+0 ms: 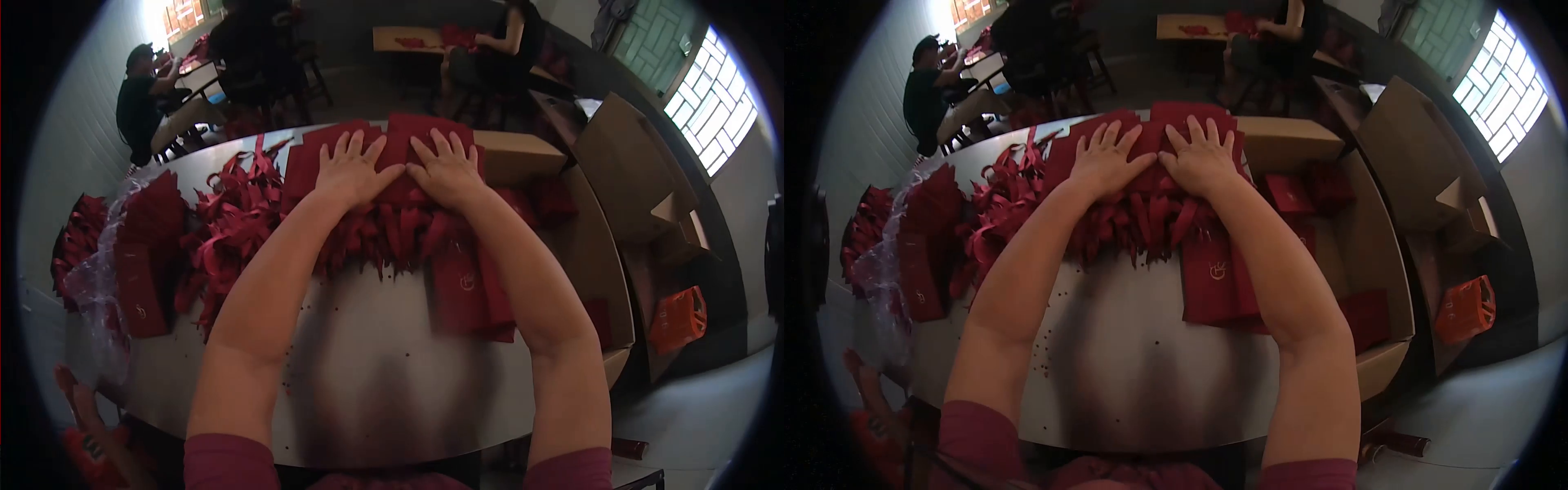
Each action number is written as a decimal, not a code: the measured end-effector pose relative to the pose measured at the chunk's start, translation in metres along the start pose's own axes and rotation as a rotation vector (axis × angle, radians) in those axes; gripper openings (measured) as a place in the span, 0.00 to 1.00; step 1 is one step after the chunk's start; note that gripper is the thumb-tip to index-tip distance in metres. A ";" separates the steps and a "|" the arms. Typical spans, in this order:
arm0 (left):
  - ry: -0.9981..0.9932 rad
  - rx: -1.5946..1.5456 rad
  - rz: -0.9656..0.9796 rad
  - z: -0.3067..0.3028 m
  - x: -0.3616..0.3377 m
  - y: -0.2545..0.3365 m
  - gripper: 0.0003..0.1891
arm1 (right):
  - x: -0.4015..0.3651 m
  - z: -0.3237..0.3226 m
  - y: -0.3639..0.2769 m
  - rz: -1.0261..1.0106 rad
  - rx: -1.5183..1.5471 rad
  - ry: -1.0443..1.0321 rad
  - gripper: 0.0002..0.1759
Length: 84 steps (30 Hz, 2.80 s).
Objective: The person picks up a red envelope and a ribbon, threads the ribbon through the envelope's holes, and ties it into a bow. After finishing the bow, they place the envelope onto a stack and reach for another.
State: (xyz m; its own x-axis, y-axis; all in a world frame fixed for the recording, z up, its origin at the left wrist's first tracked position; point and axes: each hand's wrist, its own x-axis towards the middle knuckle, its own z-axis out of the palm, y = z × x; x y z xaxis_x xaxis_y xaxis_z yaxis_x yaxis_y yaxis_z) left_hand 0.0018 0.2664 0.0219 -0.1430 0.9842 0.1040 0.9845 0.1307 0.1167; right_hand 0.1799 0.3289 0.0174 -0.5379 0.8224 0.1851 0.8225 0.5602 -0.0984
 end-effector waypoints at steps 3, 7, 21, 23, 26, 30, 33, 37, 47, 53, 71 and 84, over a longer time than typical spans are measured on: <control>-0.149 -0.124 -0.006 -0.030 0.012 -0.004 0.40 | 0.006 -0.027 0.007 -0.003 0.110 -0.027 0.35; -0.223 -0.283 -0.018 -0.049 0.024 -0.011 0.39 | 0.002 -0.055 0.023 -0.027 0.201 0.022 0.35; -0.105 -0.229 0.031 -0.063 0.000 -0.030 0.51 | -0.021 -0.051 0.027 -0.013 0.223 -0.042 0.51; -0.115 -0.211 0.043 -0.058 0.004 -0.030 0.51 | -0.015 -0.046 0.034 -0.039 0.291 0.020 0.49; -0.119 -0.192 0.121 -0.055 0.009 -0.032 0.49 | -0.012 -0.043 0.036 -0.062 0.289 0.056 0.47; -0.003 -0.164 0.367 -0.050 0.022 -0.028 0.39 | -0.005 -0.032 0.039 0.049 0.298 0.102 0.42; -0.005 -0.046 0.261 -0.064 0.009 -0.008 0.38 | -0.023 -0.048 0.035 0.061 0.338 0.245 0.40; 0.142 0.035 0.224 -0.079 -0.021 0.002 0.35 | -0.104 -0.087 0.039 -0.021 0.539 0.177 0.33; 0.162 -0.492 0.644 -0.069 -0.159 0.025 0.25 | -0.240 -0.043 0.031 0.259 0.035 0.064 0.46; 0.147 -0.477 0.529 -0.045 -0.260 -0.005 0.23 | -0.271 -0.064 0.020 0.318 0.016 0.140 0.39; 0.061 -0.421 0.527 -0.008 -0.326 -0.022 0.20 | -0.202 -0.065 -0.186 -0.415 0.105 0.111 0.08; 0.028 -0.660 0.515 0.026 -0.316 -0.033 0.12 | -0.082 0.050 -0.285 -0.716 0.157 0.023 0.11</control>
State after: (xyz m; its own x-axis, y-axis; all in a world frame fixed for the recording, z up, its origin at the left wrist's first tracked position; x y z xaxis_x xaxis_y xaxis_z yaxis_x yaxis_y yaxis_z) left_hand 0.0171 -0.0456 -0.0406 0.2975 0.8973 0.3260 0.6672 -0.4397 0.6012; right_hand -0.0199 0.1070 -0.0189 -0.9281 0.2485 0.2771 0.2342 0.9685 -0.0841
